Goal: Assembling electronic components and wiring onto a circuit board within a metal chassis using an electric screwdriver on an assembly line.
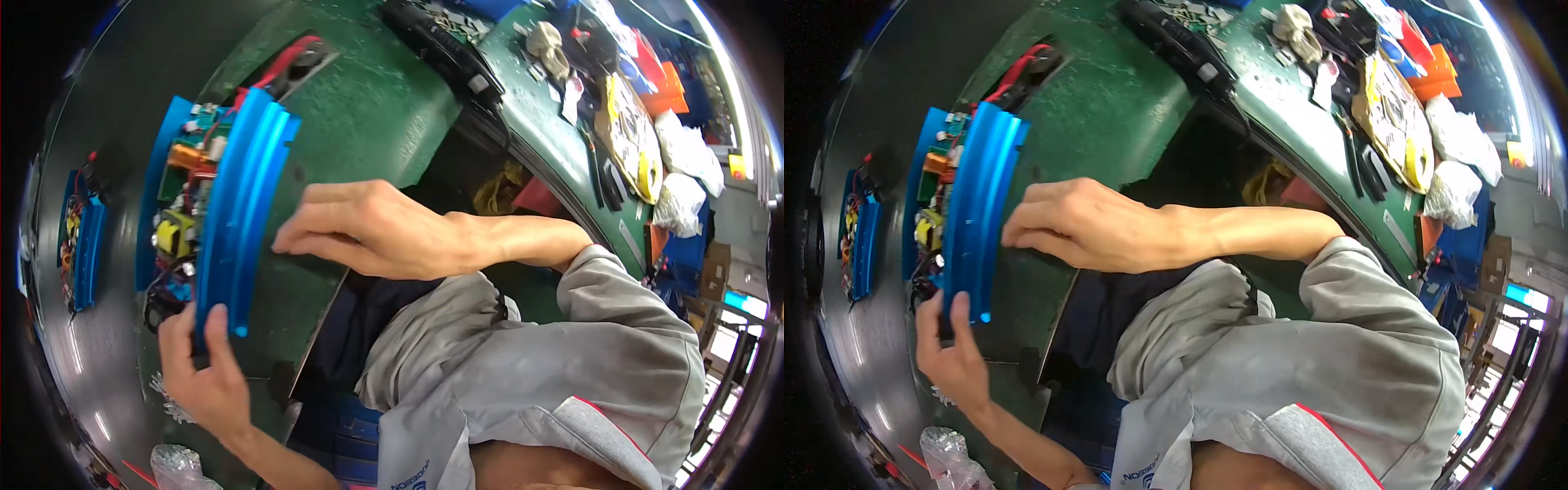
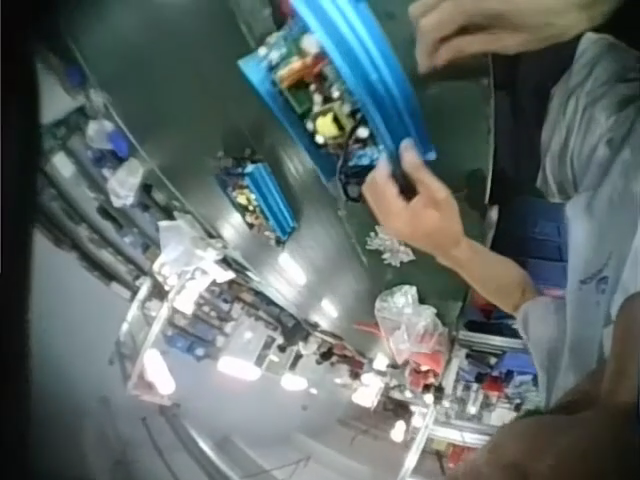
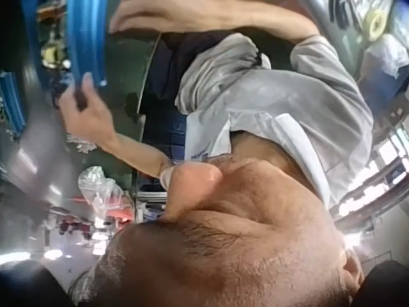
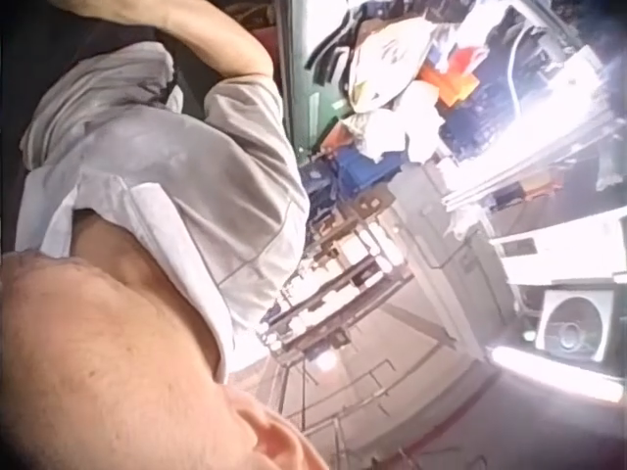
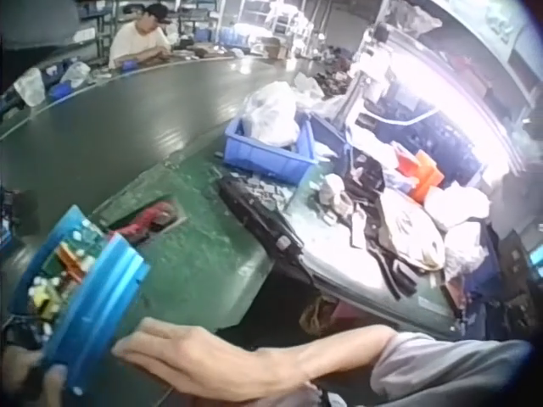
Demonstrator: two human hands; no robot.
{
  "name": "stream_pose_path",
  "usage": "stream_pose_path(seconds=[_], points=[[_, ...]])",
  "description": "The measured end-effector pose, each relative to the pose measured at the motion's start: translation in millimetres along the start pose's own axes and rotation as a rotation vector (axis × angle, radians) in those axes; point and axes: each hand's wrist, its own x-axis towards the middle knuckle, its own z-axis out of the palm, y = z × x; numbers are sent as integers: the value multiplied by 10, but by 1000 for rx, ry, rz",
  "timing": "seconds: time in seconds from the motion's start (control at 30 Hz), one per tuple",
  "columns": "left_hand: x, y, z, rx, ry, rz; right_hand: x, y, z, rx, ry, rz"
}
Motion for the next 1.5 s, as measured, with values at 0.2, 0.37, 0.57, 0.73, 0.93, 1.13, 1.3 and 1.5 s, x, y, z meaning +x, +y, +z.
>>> stream_pose_path(seconds=[0.2, 0.37, 0.57, 0.73, 0.93, 1.13, 1.3, 1.5], points=[[62, -50, -45, -102, -17, -182, 198, 31, 95, 150, 199, -110], [87, -25, 13, -94, -25, -166, 381, 87, 225, 119, 193, -167], [129, -73, 63, -78, -29, -129, 505, 32, 281, 61, 155, -79], [204, -111, 74, -98, -41, -106, 551, 6, 246, 14, 135, -32], [288, -112, 111, -41, -67, 60, 556, 66, 316, -140, 205, -78], [166, -155, 319, 43, -149, 199, 259, 178, 231, -457, -17, 115], [-58, -333, 311, 60, -129, 153, 209, 320, 225, -418, -18, -62], [-443, -433, -27, 231, 267, -407, 262, 476, -154, -520, 125, -183]])
